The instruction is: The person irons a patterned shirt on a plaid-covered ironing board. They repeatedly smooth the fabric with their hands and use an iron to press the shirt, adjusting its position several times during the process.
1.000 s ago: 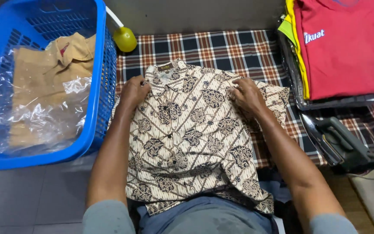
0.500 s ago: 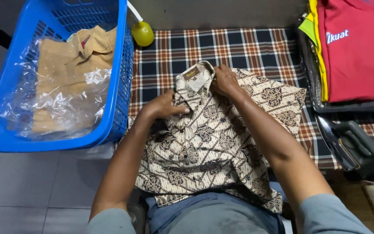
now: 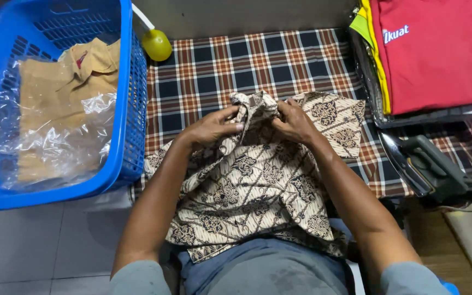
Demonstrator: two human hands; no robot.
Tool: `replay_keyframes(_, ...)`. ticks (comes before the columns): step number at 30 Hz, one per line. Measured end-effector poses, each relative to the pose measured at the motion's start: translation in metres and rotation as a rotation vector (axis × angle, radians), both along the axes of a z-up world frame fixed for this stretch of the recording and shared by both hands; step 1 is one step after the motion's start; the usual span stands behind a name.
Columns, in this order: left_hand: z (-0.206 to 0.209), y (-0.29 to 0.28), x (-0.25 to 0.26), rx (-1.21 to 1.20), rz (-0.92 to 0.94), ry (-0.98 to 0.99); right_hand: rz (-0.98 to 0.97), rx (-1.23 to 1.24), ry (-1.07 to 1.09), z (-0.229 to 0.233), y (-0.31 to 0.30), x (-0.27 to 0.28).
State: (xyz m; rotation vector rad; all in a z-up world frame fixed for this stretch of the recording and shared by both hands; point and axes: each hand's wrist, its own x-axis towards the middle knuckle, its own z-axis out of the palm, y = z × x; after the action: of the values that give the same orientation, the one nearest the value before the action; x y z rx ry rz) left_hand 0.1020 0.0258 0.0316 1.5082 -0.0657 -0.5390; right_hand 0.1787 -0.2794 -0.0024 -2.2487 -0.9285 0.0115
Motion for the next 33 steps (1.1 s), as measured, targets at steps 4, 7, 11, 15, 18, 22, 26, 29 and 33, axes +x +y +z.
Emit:
replay_keyframes(4,0.045,-0.023,-0.005,0.110,-0.097,-0.111,0.029,0.287,0.448,0.036,-0.008,-0.025)
replay_keyframes(7,0.045,-0.035,0.000,0.142,-0.273,-0.343,-0.035,0.135,0.644,0.062,-0.005,-0.036)
replay_keyframes(11,0.074,-0.049,-0.017,0.283,-0.238,-0.465,0.008,0.408,0.817,0.077,-0.013,-0.046)
replay_keyframes(15,0.094,-0.033,-0.028,0.343,-0.174,-0.335,-0.153,0.563,0.718,0.085,-0.048,-0.052)
replay_keyframes(18,0.085,-0.018,-0.038,0.420,-0.255,-0.318,-0.158,0.570,0.566,0.075,-0.101,-0.050)
replay_keyframes(22,0.062,-0.025,-0.056,0.489,-0.355,-0.298,-0.219,0.668,0.500,0.081,-0.157,-0.071)
replay_keyframes(26,0.043,-0.050,-0.072,0.773,-0.516,-0.238,-0.365,0.777,0.383,0.102,-0.192,-0.114)
replay_keyframes(29,0.019,-0.064,-0.079,0.866,-0.515,-0.360,-0.363,0.820,0.283,0.101,-0.220,-0.131)
replay_keyframes(33,-0.017,-0.079,-0.081,0.812,-0.373,-0.632,-0.392,0.817,0.215,0.097,-0.233,-0.140)
